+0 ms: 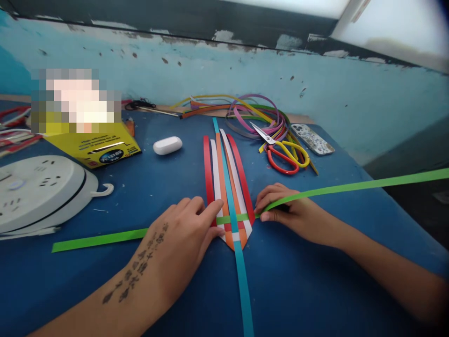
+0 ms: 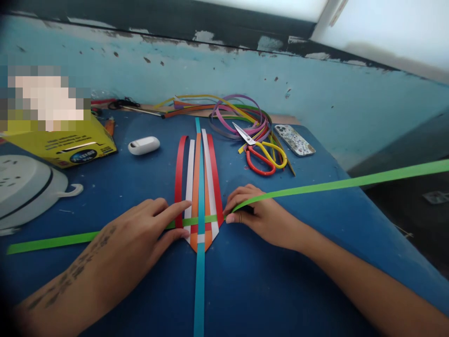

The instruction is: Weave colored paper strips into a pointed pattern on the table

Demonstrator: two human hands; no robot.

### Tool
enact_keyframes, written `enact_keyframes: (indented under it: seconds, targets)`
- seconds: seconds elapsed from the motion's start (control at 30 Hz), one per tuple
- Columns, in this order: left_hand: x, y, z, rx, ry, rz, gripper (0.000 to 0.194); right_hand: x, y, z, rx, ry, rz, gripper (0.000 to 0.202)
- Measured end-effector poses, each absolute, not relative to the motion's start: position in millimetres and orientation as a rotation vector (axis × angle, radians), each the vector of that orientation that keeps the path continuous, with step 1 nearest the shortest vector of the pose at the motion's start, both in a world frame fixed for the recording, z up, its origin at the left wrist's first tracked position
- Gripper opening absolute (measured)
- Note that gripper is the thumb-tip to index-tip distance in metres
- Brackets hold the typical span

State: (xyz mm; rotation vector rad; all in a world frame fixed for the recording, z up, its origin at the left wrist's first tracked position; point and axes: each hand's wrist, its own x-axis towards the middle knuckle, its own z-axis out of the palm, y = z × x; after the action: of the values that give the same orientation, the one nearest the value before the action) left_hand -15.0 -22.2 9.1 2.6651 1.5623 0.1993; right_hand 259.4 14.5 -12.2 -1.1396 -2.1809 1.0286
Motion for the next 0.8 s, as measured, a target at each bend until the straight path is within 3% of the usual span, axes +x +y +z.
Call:
enact_keyframes:
  seconds: [0.5,0.8]
  targets:
    - [-15.5,-18.8,11.2,2.719,1.485,0.115,0.017,258.8,13.4,-10.9,-1.122,-2.229,0.971,0.017]
    - [-17.6,-19.8,5.4,2.746,1.455,0.120,0.052,262.5,13.5,-7.9,-1.092,-2.289,0.922,0.017]
